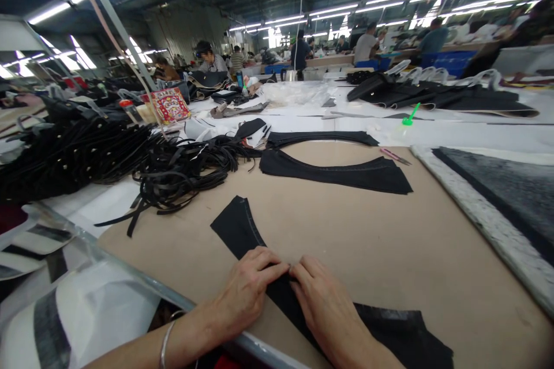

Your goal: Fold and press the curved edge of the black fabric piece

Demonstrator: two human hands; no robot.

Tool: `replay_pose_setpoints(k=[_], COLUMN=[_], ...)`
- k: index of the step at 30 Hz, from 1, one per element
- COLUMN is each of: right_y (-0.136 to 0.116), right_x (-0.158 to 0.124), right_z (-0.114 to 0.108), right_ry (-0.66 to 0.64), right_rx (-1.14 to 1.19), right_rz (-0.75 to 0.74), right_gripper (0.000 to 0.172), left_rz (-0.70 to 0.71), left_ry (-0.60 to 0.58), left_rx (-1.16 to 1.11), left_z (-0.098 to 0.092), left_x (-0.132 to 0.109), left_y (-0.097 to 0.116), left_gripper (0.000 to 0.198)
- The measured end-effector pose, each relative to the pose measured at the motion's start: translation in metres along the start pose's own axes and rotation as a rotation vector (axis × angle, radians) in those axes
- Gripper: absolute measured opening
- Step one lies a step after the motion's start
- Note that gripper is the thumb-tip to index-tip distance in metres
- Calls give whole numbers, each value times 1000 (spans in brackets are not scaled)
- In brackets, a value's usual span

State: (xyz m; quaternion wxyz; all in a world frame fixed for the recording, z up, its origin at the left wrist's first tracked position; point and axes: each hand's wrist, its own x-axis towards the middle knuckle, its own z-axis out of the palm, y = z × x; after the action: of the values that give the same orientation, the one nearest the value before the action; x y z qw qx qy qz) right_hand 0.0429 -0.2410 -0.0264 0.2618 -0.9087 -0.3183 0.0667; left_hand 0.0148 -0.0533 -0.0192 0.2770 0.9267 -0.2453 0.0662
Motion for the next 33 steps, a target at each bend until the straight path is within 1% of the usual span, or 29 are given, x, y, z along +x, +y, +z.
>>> replay_pose_setpoints(k=[2,5,16,23,26,29,31,33], right_y=[3,8,33,45,46,46,45,45], right_x=[-2,-5,-34,-49,-52,-52,-52,-52], right_z=[2,5,-3,-13,-17,-18,-17,-17], right_ry=[9,22,68,72,71,58,54,66], right_rx=[2,6,-63,-18,2,-2,-12,-16], right_rz=[-14,-42,-160,-196,-208,-206,-206,-211], right_gripper=[20,20,22,24,25,26,25,24], left_rz=[3,32,136,185,148,93,92,104], left_ry=[-15,-18,-28,-45,3,51,33,-16], left_rx=[23,72,229,285,239,143,77,34], left_z=[6,9,6,2,2,6,12,18], left_x=[-3,-8,-6,-4,-2,3,6,8], left_y=[5,6,7,7,12,21,27,33], left_gripper=[41,44,47,49,49,48,46,42])
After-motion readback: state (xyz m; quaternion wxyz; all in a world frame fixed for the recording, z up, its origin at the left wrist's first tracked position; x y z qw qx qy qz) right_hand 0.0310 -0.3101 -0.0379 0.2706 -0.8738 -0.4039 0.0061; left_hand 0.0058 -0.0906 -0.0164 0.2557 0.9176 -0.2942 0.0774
